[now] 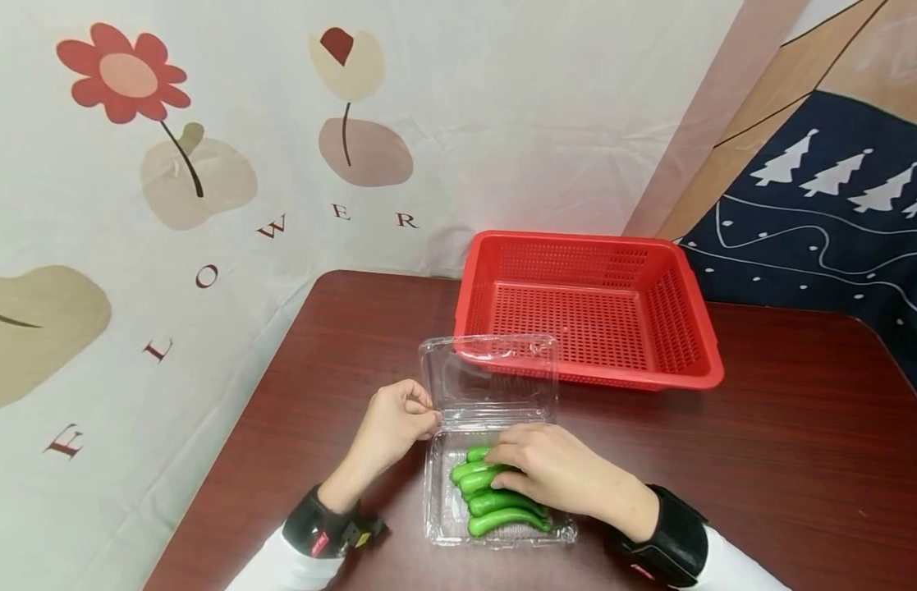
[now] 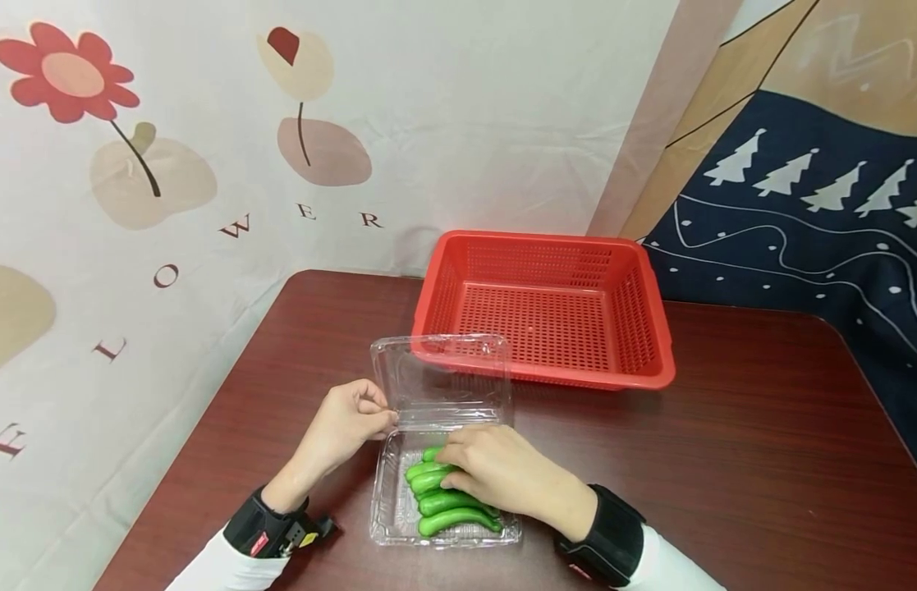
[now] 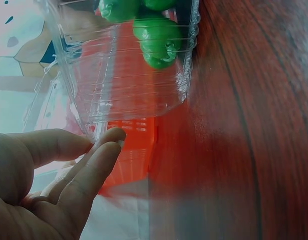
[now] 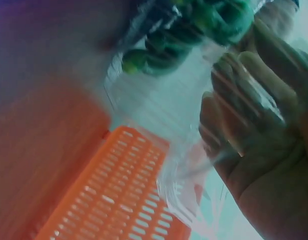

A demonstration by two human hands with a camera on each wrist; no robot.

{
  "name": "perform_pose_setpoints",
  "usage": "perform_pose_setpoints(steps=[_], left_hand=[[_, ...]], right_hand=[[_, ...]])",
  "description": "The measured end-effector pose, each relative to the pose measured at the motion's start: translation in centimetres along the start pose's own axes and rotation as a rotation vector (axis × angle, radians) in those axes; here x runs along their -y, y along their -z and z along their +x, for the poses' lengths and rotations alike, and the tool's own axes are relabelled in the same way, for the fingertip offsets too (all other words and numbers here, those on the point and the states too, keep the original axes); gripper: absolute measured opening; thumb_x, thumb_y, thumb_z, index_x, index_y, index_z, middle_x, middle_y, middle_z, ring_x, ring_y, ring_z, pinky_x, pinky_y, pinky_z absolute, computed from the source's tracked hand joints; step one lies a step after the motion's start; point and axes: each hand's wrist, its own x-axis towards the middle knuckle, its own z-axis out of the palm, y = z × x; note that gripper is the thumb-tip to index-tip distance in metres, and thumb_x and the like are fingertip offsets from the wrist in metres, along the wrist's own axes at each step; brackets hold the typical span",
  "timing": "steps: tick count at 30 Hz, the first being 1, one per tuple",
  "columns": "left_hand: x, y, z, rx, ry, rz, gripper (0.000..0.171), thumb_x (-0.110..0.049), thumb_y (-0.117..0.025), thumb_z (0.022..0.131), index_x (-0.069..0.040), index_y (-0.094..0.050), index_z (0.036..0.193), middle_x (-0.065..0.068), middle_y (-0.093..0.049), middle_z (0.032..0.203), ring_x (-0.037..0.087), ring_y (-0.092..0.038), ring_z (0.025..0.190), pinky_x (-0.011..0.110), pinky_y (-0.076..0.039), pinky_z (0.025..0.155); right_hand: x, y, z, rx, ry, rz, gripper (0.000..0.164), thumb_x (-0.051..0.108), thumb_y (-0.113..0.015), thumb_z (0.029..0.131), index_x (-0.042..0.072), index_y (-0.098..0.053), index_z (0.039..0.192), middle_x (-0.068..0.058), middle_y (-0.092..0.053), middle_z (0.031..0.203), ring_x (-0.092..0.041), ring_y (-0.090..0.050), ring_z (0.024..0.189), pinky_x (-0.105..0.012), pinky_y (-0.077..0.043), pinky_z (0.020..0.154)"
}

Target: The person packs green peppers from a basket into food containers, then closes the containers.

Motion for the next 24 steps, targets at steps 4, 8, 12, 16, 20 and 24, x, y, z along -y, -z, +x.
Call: perform_pose_setpoints(steps=[4, 8, 12, 16, 20, 24], left_hand=[[-0.1, -0.1, -0.1, 0.005, -0.008, -0.008, 0.016, 0.01, -0.071, 0.08, -0.001, -0.06, 0.082, 0.008, -0.072, 0.07, 0.015, -0.071, 0.066, 0.029, -0.064, 0.061], [-0.4, -0.2, -0.2, 0.01, -0.014, 0.001, 0.016, 0.011, -0.07, 0.079, -0.001, -0.06, 0.082, 0.009, -0.074, 0.071, 0.015, -0.071, 0.066, 0.03, -0.064, 0.06], [-0.5, -0.4, -0.2, 0.022, -0.017, -0.01, 0.016, 0.011, -0.07, 0.079, 0.0, -0.06, 0.083, 0.009, -0.072, 0.07, 0.014, -0.07, 0.064, 0.028, -0.063, 0.059], [-0.6, -0.7, -0.2, 0.042, -0.023, -0.03, 0.016, 0.01, -0.073, 0.081, 0.001, -0.06, 0.085, 0.011, -0.072, 0.071, 0.015, -0.069, 0.065, 0.027, -0.063, 0.061], [-0.8, -1.1, -0.1, 0.059, -0.038, -0.041, 0.017, 0.011, -0.074, 0.082, 0.002, -0.06, 0.086, 0.016, -0.075, 0.077, 0.017, -0.071, 0.067, 0.029, -0.064, 0.061], [-0.8, -1.4, 0.0, 0.078, -0.069, -0.019, 0.019, 0.011, -0.076, 0.083, 0.001, -0.06, 0.086, 0.015, -0.076, 0.079, 0.016, -0.07, 0.066, 0.029, -0.064, 0.061]], right_hand=[[-0.1, 0.9, -0.4, -0.048, -0.013, -0.007, 0.017, 0.026, -0.081, 0.092, 0.014, -0.077, 0.104, 0.006, -0.071, 0.097, -0.007, -0.067, 0.089, -0.027, -0.06, 0.079], [-0.3, 2.0, -0.9, -0.101, -0.05, -0.001, 0.015, 0.023, -0.081, 0.093, 0.015, -0.077, 0.104, 0.007, -0.072, 0.098, -0.008, -0.068, 0.091, -0.029, -0.061, 0.08], [-0.4, 3.3, -1.7, -0.168, -0.089, 0.019, 0.012, 0.019, -0.08, 0.093, 0.017, -0.077, 0.104, 0.01, -0.072, 0.101, -0.006, -0.068, 0.093, -0.028, -0.061, 0.078], [-0.9, 4.4, -2.5, -0.293, -0.086, 0.05, 0.009, 0.017, -0.077, 0.096, 0.018, -0.076, 0.104, 0.011, -0.072, 0.1, -0.004, -0.067, 0.088, -0.022, -0.057, 0.074], [-1.7, 5.5, -3.5, -0.413, -0.096, 0.069, 0.008, 0.023, -0.071, 0.101, 0.018, -0.076, 0.105, 0.01, -0.072, 0.097, -0.002, -0.064, 0.082, -0.018, -0.054, 0.07], [-2.5, 6.8, -4.7, -0.487, -0.164, 0.048, 0.012, 0.026, -0.071, 0.101, 0.016, -0.077, 0.104, 0.008, -0.074, 0.096, -0.005, -0.065, 0.081, -0.016, -0.054, 0.073]])
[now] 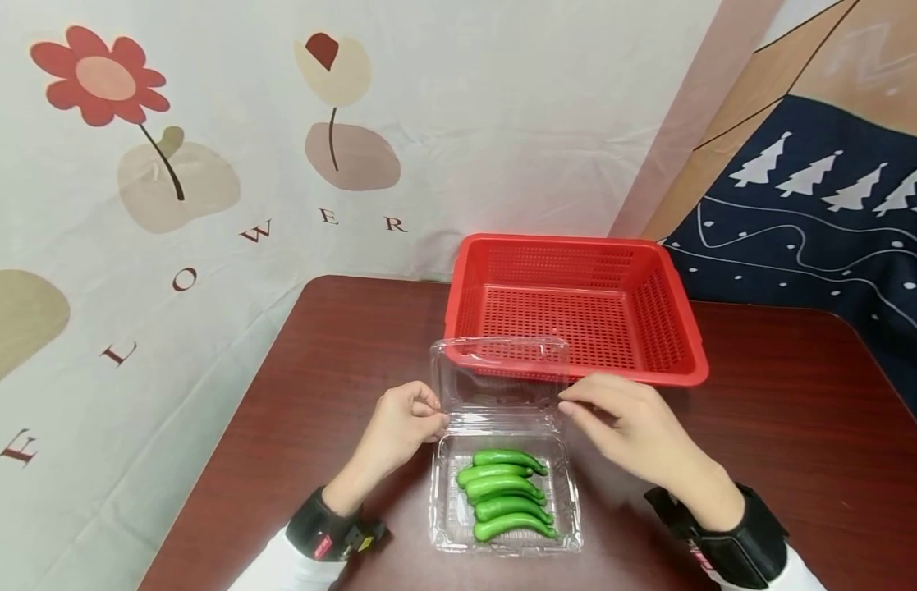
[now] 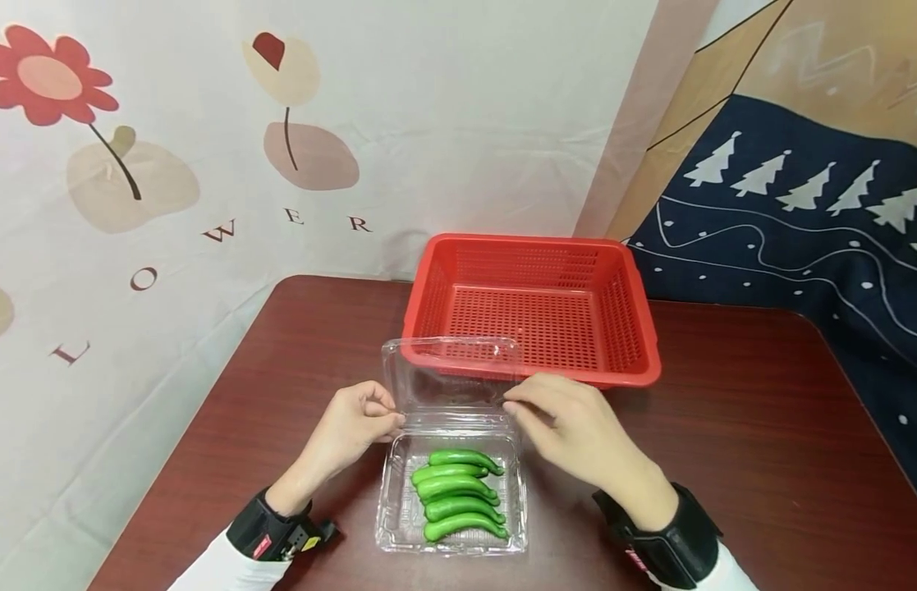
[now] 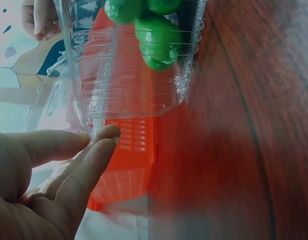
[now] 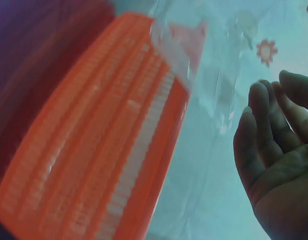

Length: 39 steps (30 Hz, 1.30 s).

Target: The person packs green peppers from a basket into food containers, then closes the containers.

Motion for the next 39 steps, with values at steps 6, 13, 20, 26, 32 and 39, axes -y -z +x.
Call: perform_pose_setpoints(steps=[6, 13, 20, 26, 32, 39], left_hand=[[0.1, -0.5, 0.7, 0.024, -0.025, 0.051, 0.02, 0.009, -0.078, 0.083, -0.001, -0.061, 0.086, 0.008, -0.075, 0.075, 0.012, -0.067, 0.063, 0.029, -0.063, 0.059], [-0.2, -1.3, 1.2, 0.042, -0.032, 0.052, 0.022, 0.008, -0.081, 0.081, -0.001, -0.062, 0.087, 0.009, -0.076, 0.076, 0.015, -0.07, 0.064, 0.028, -0.062, 0.06], [-0.4, -2.1, 1.5, 0.078, -0.037, 0.033, 0.022, 0.009, -0.081, 0.081, -0.001, -0.062, 0.09, 0.01, -0.077, 0.079, 0.014, -0.071, 0.068, 0.025, -0.06, 0.062], [-0.5, -2.8, 1.6, 0.096, -0.061, 0.047, 0.021, 0.008, -0.079, 0.082, -0.001, -0.062, 0.091, 0.008, -0.077, 0.079, 0.014, -0.073, 0.071, 0.022, -0.058, 0.063], [-0.6, -3.3, 1.8, 0.08, -0.069, 0.026, 0.022, 0.009, -0.08, 0.081, 0.0, -0.062, 0.089, 0.01, -0.076, 0.078, 0.013, -0.071, 0.068, 0.021, -0.056, 0.059], [-0.7, -3.4, 2.0, 0.06, -0.074, 0.034, 0.022, 0.007, -0.082, 0.08, -0.002, -0.063, 0.087, 0.007, -0.075, 0.076, 0.009, -0.067, 0.065, 0.02, -0.053, 0.057]], right_hand=[[-1.0, 2.7, -0.5, -0.073, -0.124, -0.081, 0.029, -0.002, -0.084, 0.079, 0.014, -0.078, 0.102, 0.009, -0.073, 0.096, 0.0, -0.065, 0.086, -0.011, -0.052, 0.074], [-1.9, 3.9, -0.7, -0.147, -0.247, -0.15, 0.032, -0.006, -0.084, 0.078, 0.012, -0.079, 0.104, 0.006, -0.074, 0.096, 0.002, -0.06, 0.081, -0.009, -0.05, 0.069], [-2.7, 3.3, -1.0, -0.152, -0.341, -0.13, 0.033, -0.002, -0.084, 0.082, 0.01, -0.079, 0.112, -0.001, -0.076, 0.102, 0.002, -0.058, 0.083, -0.009, -0.047, 0.066], [-2.9, 2.8, -1.1, -0.126, -0.348, -0.122, 0.033, 0.0, -0.083, 0.085, 0.009, -0.078, 0.117, -0.001, -0.077, 0.104, -0.001, -0.057, 0.081, -0.011, -0.045, 0.063], [-2.8, 2.9, -1.0, -0.143, -0.33, -0.123, 0.031, -0.002, -0.081, 0.086, 0.01, -0.079, 0.115, 0.002, -0.076, 0.102, -0.001, -0.061, 0.085, -0.007, -0.048, 0.068], [-2.3, 3.2, -0.7, -0.158, -0.317, -0.119, 0.033, -0.006, -0.082, 0.083, 0.01, -0.08, 0.112, 0.002, -0.076, 0.101, 0.002, -0.062, 0.088, -0.005, -0.051, 0.074]])
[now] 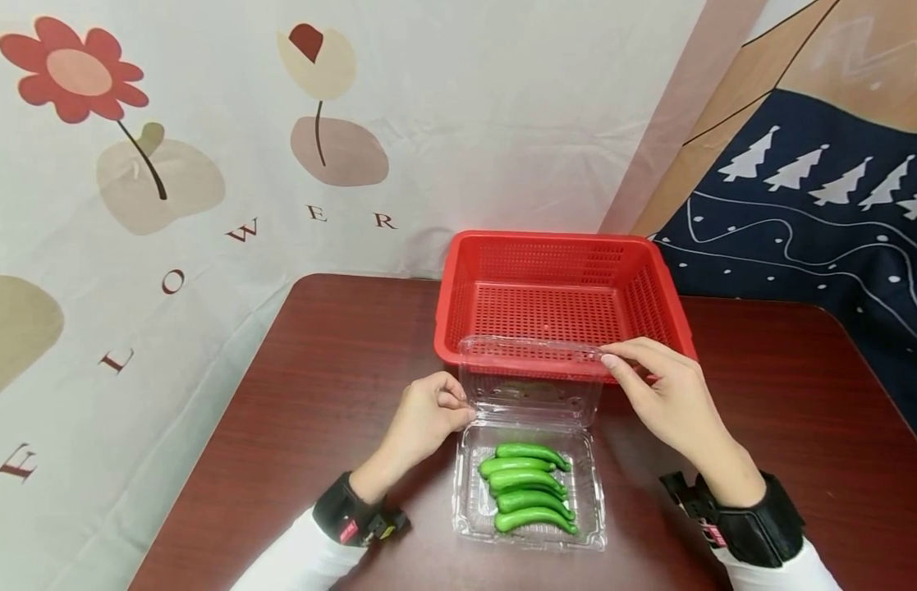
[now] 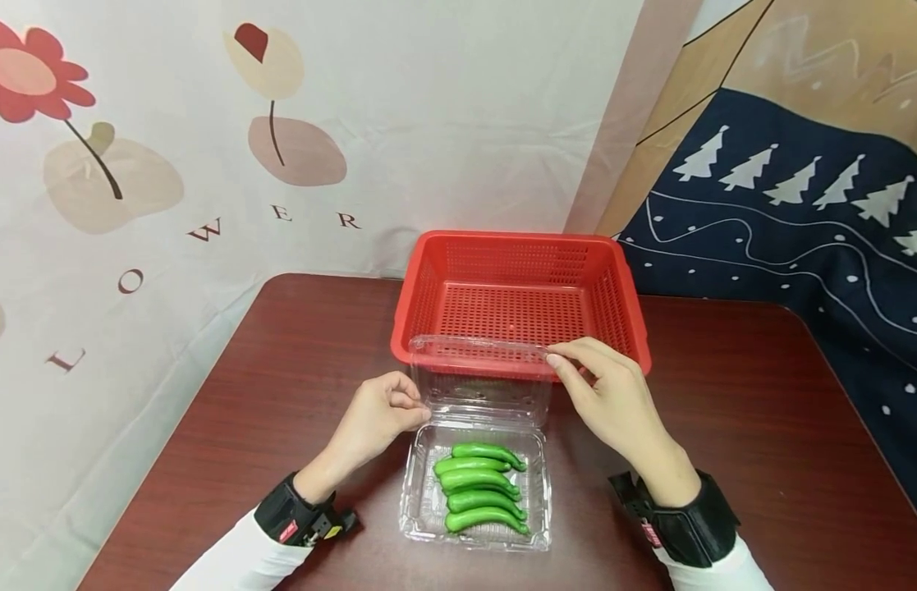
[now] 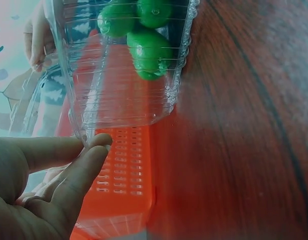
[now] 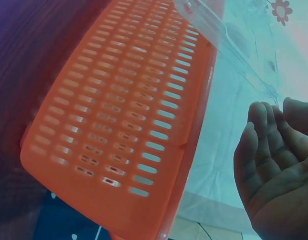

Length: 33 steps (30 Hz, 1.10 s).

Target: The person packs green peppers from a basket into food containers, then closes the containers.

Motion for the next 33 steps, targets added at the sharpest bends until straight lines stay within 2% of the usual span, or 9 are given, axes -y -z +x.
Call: perform_pose_setpoints(steps=[5, 9, 14, 20, 23, 24, 27, 33], left_hand=[[-0.1, -0.2, 0.3, -0.003, -0.012, 0.003, 0.022, 0.007, -0.081, 0.08, -0.003, -0.063, 0.086, 0.004, -0.075, 0.076, 0.008, -0.067, 0.067, 0.019, -0.053, 0.058], [-0.4, -0.3, 0.4, 0.012, -0.016, -0.037, 0.021, 0.009, -0.08, 0.081, 0.0, -0.062, 0.087, 0.008, -0.075, 0.077, 0.011, -0.07, 0.071, 0.02, -0.055, 0.061], [-0.5, -0.5, 0.4, 0.032, -0.007, -0.076, 0.02, 0.012, -0.078, 0.082, 0.003, -0.062, 0.089, 0.016, -0.076, 0.083, 0.019, -0.075, 0.077, 0.021, -0.058, 0.065], [-0.5, -0.3, 0.3, 0.049, 0.005, -0.089, 0.019, 0.013, -0.078, 0.082, 0.003, -0.063, 0.089, 0.016, -0.076, 0.086, 0.019, -0.074, 0.079, 0.024, -0.062, 0.07], [-0.3, -0.2, 0.2, 0.056, 0.011, -0.096, 0.019, 0.014, -0.077, 0.082, 0.003, -0.063, 0.087, 0.014, -0.075, 0.086, 0.019, -0.074, 0.08, 0.026, -0.062, 0.072], [-0.3, -0.2, 0.2, 0.058, 0.01, -0.099, 0.019, 0.015, -0.077, 0.081, 0.003, -0.063, 0.087, 0.015, -0.075, 0.086, 0.019, -0.074, 0.081, 0.026, -0.063, 0.073], [-0.2, -0.1, 0.2, 0.061, 0.002, -0.102, 0.019, 0.015, -0.077, 0.081, 0.003, -0.063, 0.086, 0.015, -0.075, 0.087, 0.02, -0.075, 0.082, 0.026, -0.063, 0.073], [-0.2, 0.0, 0.4, 0.084, 0.006, -0.137, 0.016, 0.018, -0.074, 0.083, 0.007, -0.064, 0.088, 0.02, -0.076, 0.092, 0.029, -0.077, 0.088, 0.029, -0.065, 0.077]], right_hand=[[0.3, 0.3, -0.1, -0.011, 0.017, -0.01, 0.038, -0.008, -0.084, 0.079, 0.01, -0.08, 0.113, 0.002, -0.077, 0.1, 0.005, -0.062, 0.088, -0.006, -0.05, 0.072], [0.3, 0.6, -0.3, -0.006, 0.029, -0.017, 0.038, -0.008, -0.085, 0.078, 0.01, -0.079, 0.111, 0.004, -0.075, 0.1, 0.005, -0.06, 0.088, -0.008, -0.049, 0.069], [0.4, 1.0, -0.8, -0.002, 0.054, -0.012, 0.039, -0.01, -0.086, 0.076, 0.01, -0.079, 0.108, 0.005, -0.075, 0.099, 0.004, -0.062, 0.09, -0.007, -0.05, 0.077], [0.9, 1.6, -1.4, 0.011, 0.086, 0.017, 0.041, -0.012, -0.086, 0.074, 0.011, -0.079, 0.107, 0.004, -0.073, 0.1, 0.002, -0.063, 0.094, -0.007, -0.05, 0.086], [1.1, 1.6, -1.6, 0.004, 0.134, 0.036, 0.017, 0.013, -0.082, 0.091, 0.012, -0.079, 0.107, 0.004, -0.073, 0.1, 0.001, -0.063, 0.093, -0.007, -0.05, 0.085], [1.1, 1.6, -1.7, -0.005, 0.154, 0.042, 0.015, 0.022, -0.079, 0.095, 0.012, -0.079, 0.106, 0.003, -0.073, 0.099, 0.001, -0.063, 0.093, -0.007, -0.05, 0.084], [1.2, 1.5, -2.1, -0.028, 0.206, 0.048, 0.04, 0.049, -0.063, 0.102, 0.012, -0.078, 0.104, 0.002, -0.073, 0.097, 0.0, -0.064, 0.091, -0.007, -0.05, 0.082], [1.7, 1.9, -3.2, -0.016, 0.234, 0.021, 0.043, 0.052, -0.061, 0.102, 0.012, -0.078, 0.099, 0.003, -0.072, 0.094, -0.001, -0.062, 0.09, -0.006, -0.051, 0.082]])
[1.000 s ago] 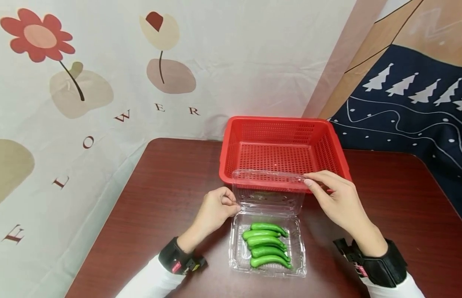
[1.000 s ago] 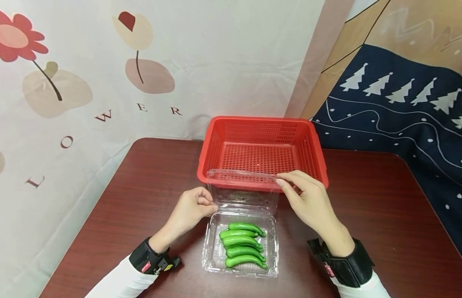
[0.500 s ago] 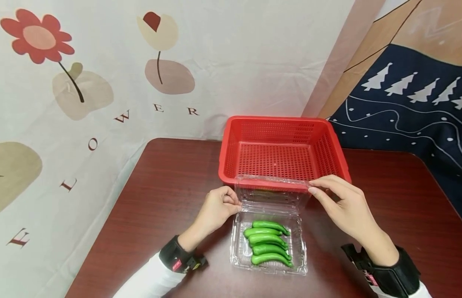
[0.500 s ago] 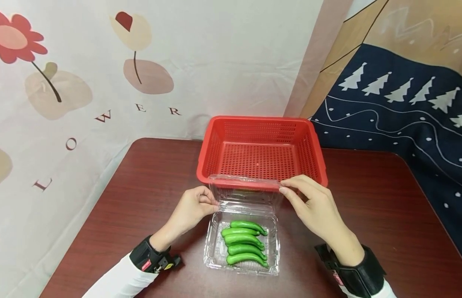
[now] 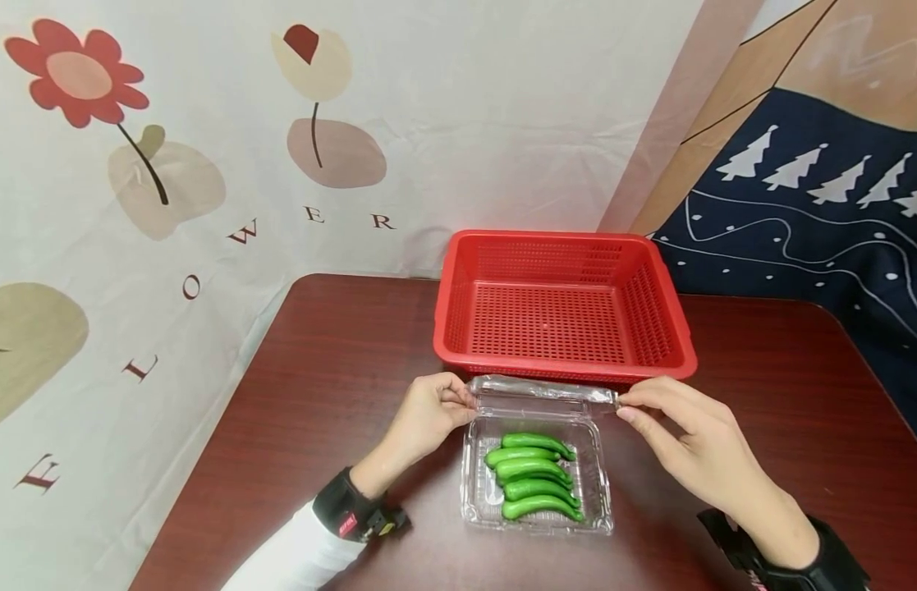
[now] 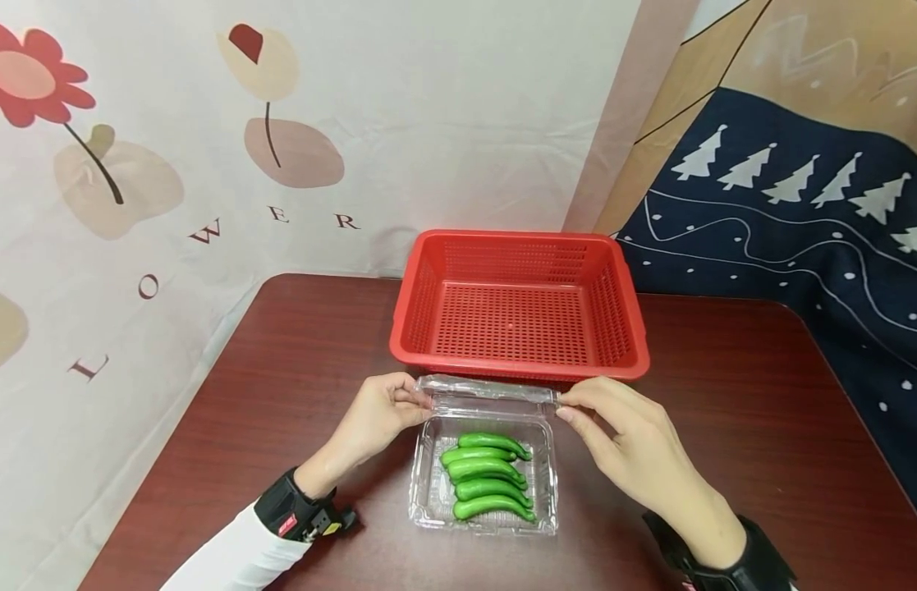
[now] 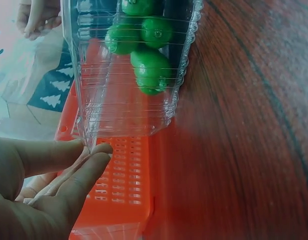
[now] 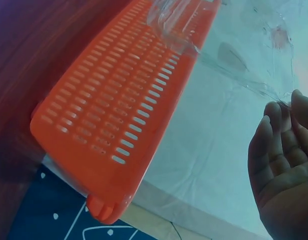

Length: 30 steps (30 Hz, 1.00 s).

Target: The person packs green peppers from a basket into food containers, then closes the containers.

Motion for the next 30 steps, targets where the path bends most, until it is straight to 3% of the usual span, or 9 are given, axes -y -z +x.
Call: perform_pose_setpoints(steps=[8, 18, 25, 30], left_hand=[[-0.2, 0.1, -0.4, -0.023, 0.028, 0.056, 0.011, 0.011, -0.078, 0.083, 0.004, -0.071, 0.088, 0.014, -0.078, 0.09, 0.022, -0.077, 0.086, 0.028, -0.065, 0.072], [0.1, 0.3, -0.9, -0.008, 0.017, 0.079, 0.01, 0.009, -0.075, 0.085, 0.004, -0.074, 0.094, 0.015, -0.078, 0.09, 0.025, -0.077, 0.077, 0.045, -0.065, 0.065], [0.3, 0.4, -1.4, -0.03, -0.002, 0.055, 0.029, 0.014, -0.069, 0.083, 0.008, -0.071, 0.111, 0.02, -0.075, 0.107, 0.029, -0.077, 0.093, 0.028, -0.064, 0.079], [0.3, 0.7, -2.4, -0.092, -0.032, 0.107, 0.032, 0.012, -0.065, 0.085, 0.006, -0.07, 0.116, 0.022, -0.074, 0.115, 0.028, -0.077, 0.093, 0.023, -0.061, 0.073]], right_hand=[[1.1, 0.3, -1.4, 0.042, 0.02, 0.008, 0.04, 0.05, -0.059, 0.104, 0.015, -0.076, 0.097, 0.006, -0.071, 0.094, -0.002, -0.062, 0.09, -0.007, -0.05, 0.087], [2.3, 0.2, -3.6, 0.103, 0.113, 0.068, 0.024, 0.038, -0.06, 0.106, 0.021, -0.075, 0.099, 0.008, -0.068, 0.097, -0.001, -0.061, 0.089, -0.014, -0.052, 0.077], [2.6, 0.1, -4.8, 0.165, 0.154, 0.11, 0.013, 0.03, -0.063, 0.105, 0.025, -0.074, 0.102, 0.01, -0.065, 0.099, 0.001, -0.058, 0.088, -0.015, -0.051, 0.07], [2.6, 0.0, -5.5, 0.207, 0.154, 0.092, 0.016, 0.034, -0.061, 0.106, 0.026, -0.074, 0.101, 0.013, -0.064, 0.1, 0.001, -0.057, 0.089, -0.014, -0.052, 0.072]])
